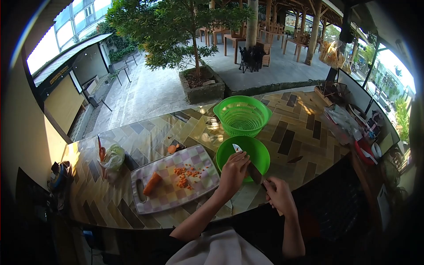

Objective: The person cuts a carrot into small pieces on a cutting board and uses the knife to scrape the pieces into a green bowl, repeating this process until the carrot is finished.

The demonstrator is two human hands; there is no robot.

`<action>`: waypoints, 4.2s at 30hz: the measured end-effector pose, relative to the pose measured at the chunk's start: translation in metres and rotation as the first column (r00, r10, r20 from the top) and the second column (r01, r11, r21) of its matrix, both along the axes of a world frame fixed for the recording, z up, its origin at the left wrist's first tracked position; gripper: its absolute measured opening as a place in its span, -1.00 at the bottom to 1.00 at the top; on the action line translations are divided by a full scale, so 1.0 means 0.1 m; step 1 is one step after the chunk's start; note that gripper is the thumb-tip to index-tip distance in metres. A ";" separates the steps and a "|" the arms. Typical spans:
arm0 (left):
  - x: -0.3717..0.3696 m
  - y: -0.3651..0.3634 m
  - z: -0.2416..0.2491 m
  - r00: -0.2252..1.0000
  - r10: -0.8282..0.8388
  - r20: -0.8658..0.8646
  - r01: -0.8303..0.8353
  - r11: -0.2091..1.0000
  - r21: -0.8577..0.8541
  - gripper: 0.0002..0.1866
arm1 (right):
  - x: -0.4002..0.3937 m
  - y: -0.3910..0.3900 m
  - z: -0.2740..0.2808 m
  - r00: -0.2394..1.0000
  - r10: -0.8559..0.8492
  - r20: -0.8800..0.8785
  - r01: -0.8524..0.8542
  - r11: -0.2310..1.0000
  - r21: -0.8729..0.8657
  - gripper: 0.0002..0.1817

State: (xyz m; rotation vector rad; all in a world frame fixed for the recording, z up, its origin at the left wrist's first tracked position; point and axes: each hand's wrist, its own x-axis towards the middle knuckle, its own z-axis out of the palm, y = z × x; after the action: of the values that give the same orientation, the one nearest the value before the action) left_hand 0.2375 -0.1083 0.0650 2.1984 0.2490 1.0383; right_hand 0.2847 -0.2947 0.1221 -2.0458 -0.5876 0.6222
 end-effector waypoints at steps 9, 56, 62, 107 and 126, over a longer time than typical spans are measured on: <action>-0.14 0.16 0.21 0.985 0.079 -0.152 -0.079 0.997 0.004 -0.71 | 0.04 -0.03 0.02 0.999 -0.002 0.044 0.001 1.000 0.025 -0.70; -1.73 0.89 -0.46 0.858 0.381 -0.345 -0.464 0.862 -0.203 -0.67 | -0.77 0.88 -0.60 0.756 0.490 0.435 -0.388 0.870 -0.305 -0.69; -1.77 1.00 -0.51 0.870 0.402 -0.285 -0.463 0.865 -0.193 -0.60 | -0.72 1.02 -0.65 0.858 0.367 0.359 -0.332 0.930 -0.157 -0.67; -0.32 0.43 0.38 0.994 0.004 -0.112 -0.029 0.974 -0.223 -0.69 | -0.10 0.33 0.16 0.979 0.057 -0.198 -0.035 0.993 0.113 -0.72; -0.16 -0.03 0.16 0.968 -0.204 -0.146 0.142 0.925 -0.351 -0.58 | -0.09 0.05 0.00 0.962 -0.073 0.263 0.068 0.997 0.028 -0.76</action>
State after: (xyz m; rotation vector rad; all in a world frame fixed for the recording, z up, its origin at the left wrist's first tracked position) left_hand 0.2214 -0.1115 0.0815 1.9586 0.2846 0.6439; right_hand 0.2760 -0.2897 0.1223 -2.1385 -0.6681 0.3020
